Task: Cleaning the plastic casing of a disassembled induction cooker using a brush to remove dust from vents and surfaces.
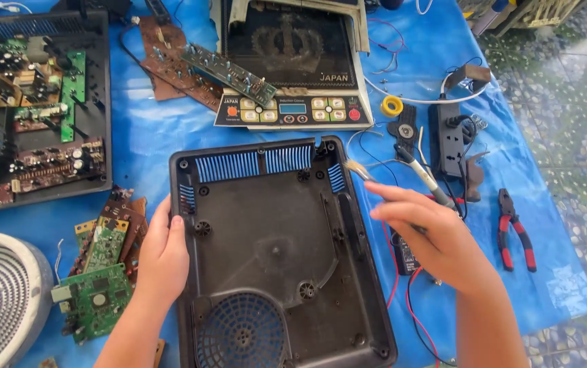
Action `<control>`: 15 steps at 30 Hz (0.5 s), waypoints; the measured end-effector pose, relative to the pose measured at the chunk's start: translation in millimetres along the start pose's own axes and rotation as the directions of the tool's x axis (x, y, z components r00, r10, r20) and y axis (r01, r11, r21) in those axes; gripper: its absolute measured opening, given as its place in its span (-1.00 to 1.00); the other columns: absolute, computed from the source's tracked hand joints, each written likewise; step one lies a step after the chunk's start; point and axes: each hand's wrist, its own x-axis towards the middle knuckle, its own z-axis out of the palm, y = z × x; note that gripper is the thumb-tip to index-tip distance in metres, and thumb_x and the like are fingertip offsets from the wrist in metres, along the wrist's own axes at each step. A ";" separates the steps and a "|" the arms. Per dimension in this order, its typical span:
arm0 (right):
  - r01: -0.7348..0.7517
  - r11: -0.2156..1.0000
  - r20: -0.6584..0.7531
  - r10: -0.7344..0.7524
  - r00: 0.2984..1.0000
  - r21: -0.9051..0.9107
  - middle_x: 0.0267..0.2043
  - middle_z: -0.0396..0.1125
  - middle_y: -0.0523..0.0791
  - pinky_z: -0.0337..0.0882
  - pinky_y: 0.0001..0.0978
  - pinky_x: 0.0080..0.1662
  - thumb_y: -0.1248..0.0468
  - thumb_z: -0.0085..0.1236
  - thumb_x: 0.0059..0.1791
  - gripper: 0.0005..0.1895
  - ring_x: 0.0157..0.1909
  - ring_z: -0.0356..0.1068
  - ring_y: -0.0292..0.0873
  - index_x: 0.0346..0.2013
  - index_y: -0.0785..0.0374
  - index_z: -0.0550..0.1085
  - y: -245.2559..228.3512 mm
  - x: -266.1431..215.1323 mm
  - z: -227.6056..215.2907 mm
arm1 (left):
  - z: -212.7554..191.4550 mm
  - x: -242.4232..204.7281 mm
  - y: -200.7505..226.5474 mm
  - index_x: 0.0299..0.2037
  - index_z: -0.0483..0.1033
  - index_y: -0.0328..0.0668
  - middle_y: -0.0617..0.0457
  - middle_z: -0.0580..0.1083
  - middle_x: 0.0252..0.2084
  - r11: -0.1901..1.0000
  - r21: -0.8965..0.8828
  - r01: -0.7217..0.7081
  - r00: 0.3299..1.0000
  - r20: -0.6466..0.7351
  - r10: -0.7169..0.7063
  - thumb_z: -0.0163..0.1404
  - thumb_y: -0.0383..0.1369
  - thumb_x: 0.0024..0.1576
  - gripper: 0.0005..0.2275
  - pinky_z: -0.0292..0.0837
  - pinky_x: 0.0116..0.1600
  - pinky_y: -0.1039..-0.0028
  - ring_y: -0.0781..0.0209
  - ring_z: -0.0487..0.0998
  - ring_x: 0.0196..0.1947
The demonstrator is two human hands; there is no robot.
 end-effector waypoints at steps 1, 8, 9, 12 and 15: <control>0.006 1.000 -0.002 -0.006 1.000 -0.011 0.41 0.30 0.02 0.19 -0.41 -0.53 0.42 -0.18 0.13 -0.67 -0.70 -0.14 -0.33 0.07 0.02 0.46 4.8 12.0 -1.6 | 0.3 -0.3 6.5 0.51 0.09 0.02 0.12 0.31 0.43 0.998 -0.008 0.066 0.998 0.018 -0.065 -0.41 -0.24 0.30 -0.48 0.28 0.36 0.25 0.16 0.32 0.40; -0.202 0.964 -0.003 0.205 0.979 0.175 -0.37 0.49 -0.18 0.20 -0.44 -0.52 0.07 -0.19 0.15 -0.67 -0.63 0.06 -0.33 -0.17 0.20 0.47 13.5 60.3 -13.1 | 3.2 5.1 16.6 0.51 0.08 0.06 0.23 0.18 0.52 0.969 0.059 0.239 0.971 -0.021 -0.238 -0.38 -0.19 0.30 -0.48 0.00 0.54 0.27 0.24 0.12 0.52; -0.157 0.978 -0.072 0.167 0.983 0.135 -0.31 0.48 -0.19 0.14 -0.44 -0.52 0.13 -0.17 0.15 -0.73 -0.65 -0.02 -0.33 -0.17 0.17 0.48 10.7 65.1 -14.9 | 4.5 3.7 22.8 0.49 0.13 0.08 0.23 0.22 0.49 0.957 0.056 0.284 0.958 -0.055 -0.281 -0.37 -0.20 0.31 -0.50 0.02 0.53 0.29 0.24 0.16 0.50; -0.181 0.983 -0.059 0.182 0.982 0.013 -0.24 0.50 -0.23 0.20 -0.43 -0.39 0.16 -0.14 0.15 -0.76 -0.46 0.16 -0.31 -0.19 0.11 0.51 6.8 82.3 -13.8 | 7.2 -0.4 35.6 0.48 0.17 0.10 0.22 0.30 0.43 0.945 0.033 0.327 0.943 -0.079 -0.323 -0.37 -0.22 0.33 -0.52 0.13 0.47 0.30 0.22 0.26 0.43; -0.287 0.958 0.004 0.287 0.958 0.025 -0.40 0.43 -0.23 0.23 -0.42 -0.38 0.15 -0.18 0.16 -0.74 -0.46 0.23 -0.31 -0.27 0.10 0.46 11.5 81.7 -12.4 | 9.8 -0.8 32.1 0.46 0.23 0.09 0.20 0.37 0.37 0.949 0.020 0.316 0.944 -0.103 -0.312 -0.35 -0.24 0.34 -0.54 0.22 0.41 0.29 0.20 0.33 0.36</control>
